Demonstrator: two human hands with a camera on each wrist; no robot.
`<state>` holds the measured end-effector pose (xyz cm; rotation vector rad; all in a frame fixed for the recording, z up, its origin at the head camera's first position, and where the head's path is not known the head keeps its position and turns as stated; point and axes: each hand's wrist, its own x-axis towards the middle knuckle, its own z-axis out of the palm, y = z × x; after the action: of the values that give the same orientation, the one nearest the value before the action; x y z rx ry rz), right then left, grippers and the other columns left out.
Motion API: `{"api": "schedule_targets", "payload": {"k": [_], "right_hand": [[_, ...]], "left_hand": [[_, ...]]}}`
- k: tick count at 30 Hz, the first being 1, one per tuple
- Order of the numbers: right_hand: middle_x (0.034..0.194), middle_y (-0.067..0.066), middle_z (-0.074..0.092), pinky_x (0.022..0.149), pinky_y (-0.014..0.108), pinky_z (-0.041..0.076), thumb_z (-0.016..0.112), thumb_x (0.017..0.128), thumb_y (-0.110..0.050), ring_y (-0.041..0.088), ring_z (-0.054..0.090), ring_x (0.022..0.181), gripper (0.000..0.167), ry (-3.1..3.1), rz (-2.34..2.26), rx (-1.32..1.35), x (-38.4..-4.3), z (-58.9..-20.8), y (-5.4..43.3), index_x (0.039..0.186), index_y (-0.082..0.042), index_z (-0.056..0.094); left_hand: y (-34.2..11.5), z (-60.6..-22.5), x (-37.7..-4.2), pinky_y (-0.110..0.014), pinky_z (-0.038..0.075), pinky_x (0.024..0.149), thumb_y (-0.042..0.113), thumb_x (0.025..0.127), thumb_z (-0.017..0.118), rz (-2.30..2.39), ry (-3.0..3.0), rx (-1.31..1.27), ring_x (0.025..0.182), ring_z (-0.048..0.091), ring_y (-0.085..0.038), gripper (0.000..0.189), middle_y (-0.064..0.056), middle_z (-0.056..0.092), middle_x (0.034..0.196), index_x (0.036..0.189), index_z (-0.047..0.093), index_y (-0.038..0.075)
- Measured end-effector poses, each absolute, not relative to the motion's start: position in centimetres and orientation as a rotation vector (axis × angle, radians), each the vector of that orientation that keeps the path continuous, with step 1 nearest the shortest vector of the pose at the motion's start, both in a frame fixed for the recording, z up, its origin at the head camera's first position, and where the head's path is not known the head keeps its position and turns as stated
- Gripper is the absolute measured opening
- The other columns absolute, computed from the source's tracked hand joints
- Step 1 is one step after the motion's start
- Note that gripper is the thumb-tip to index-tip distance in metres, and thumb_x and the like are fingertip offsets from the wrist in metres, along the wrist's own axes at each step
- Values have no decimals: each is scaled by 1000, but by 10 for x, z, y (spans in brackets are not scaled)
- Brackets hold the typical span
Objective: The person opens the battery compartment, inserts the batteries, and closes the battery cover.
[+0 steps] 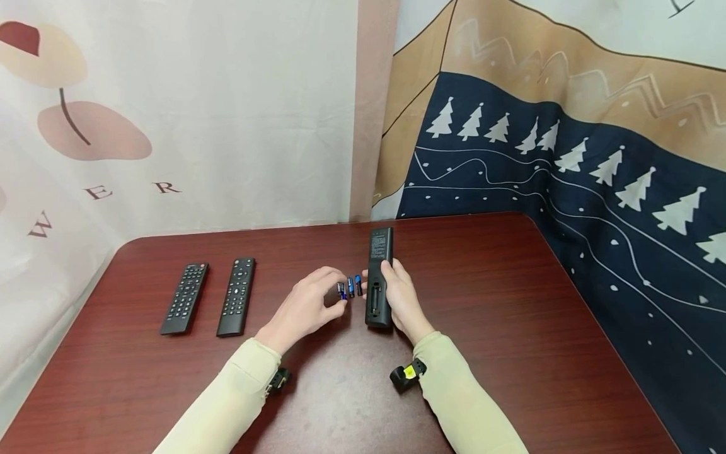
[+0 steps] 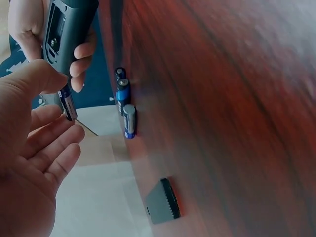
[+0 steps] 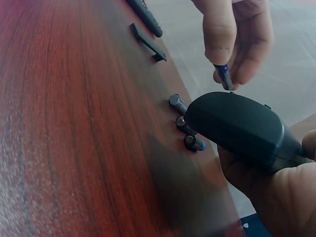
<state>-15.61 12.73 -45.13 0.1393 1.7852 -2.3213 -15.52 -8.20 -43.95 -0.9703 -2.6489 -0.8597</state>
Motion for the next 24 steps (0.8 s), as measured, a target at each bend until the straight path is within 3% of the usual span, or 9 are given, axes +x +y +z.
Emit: {"api": "schedule_targets", "payload": {"k": [14, 24], "right_hand": [[138, 32, 53, 91, 46, 59, 26, 114, -29, 34, 66, 106, 46, 1783, -2315, 153, -155, -451, 126, 155, -10, 33], [139, 30, 54, 90, 45, 59, 27, 114, -29, 25, 66, 102, 46, 1775, -2313, 150, -156, -452, 126, 156, -10, 32]], "left_hand": [[-74, -439, -150, -30, 55, 79, 7, 85, 78, -852, -2571, -1009, 95, 61, -16, 22, -4, 69, 114, 105, 70, 5], [-70, -437, -147, -28, 57, 84, 6, 86, 77, -846, -2538, -1075, 102, 63, -15, 22, -5, 70, 119, 107, 70, 6]]}}
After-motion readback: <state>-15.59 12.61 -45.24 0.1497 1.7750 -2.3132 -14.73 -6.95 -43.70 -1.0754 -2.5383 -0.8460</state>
